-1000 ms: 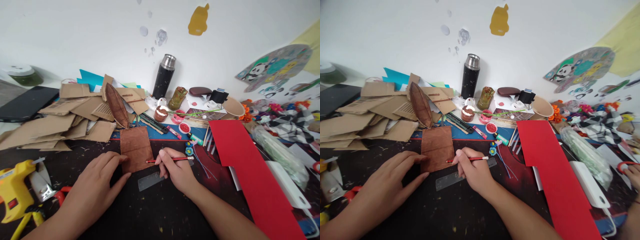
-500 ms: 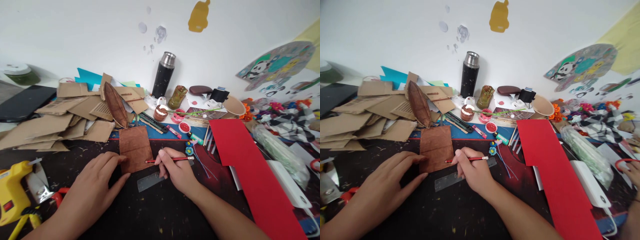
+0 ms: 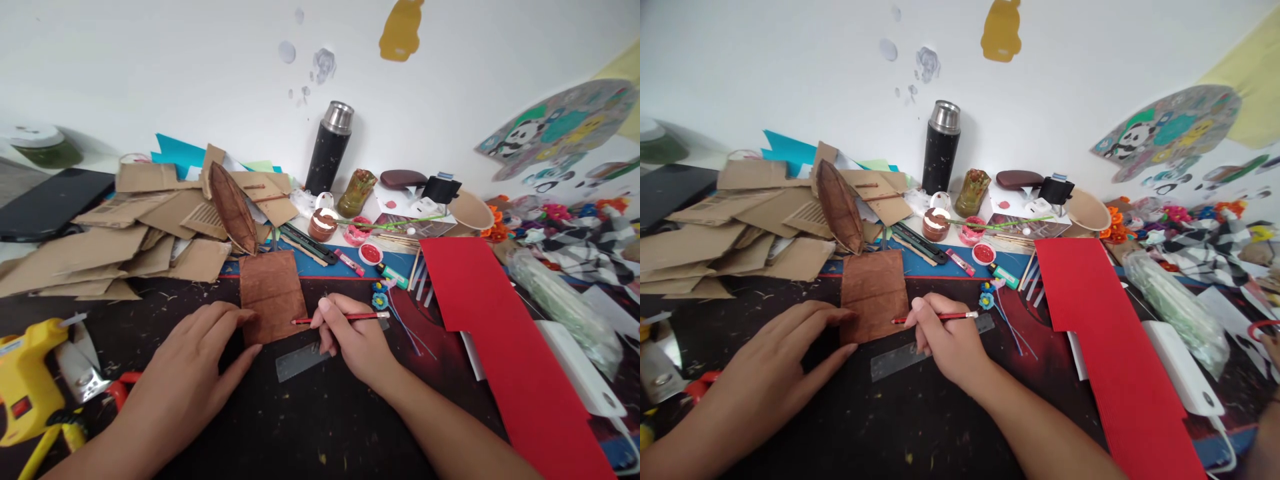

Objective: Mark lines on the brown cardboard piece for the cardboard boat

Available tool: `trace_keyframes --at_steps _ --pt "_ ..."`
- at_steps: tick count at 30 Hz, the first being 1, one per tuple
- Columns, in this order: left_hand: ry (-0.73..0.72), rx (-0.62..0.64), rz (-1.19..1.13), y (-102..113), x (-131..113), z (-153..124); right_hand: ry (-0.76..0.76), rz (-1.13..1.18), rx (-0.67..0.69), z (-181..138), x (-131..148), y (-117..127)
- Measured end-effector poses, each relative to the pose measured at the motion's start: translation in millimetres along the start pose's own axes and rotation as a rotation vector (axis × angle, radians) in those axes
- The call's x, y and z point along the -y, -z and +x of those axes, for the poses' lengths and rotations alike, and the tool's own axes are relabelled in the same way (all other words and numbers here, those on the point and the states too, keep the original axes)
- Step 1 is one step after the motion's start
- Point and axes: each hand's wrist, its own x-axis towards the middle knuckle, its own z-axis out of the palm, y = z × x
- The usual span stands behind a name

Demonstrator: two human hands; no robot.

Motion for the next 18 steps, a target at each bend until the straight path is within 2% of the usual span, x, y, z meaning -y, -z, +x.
trace_keyframes --at_steps 18 --pt "-0.005 0.0 -0.026 0.9 -0.3 0.1 0.01 -0.019 0.008 0.2 0.5 0.4"
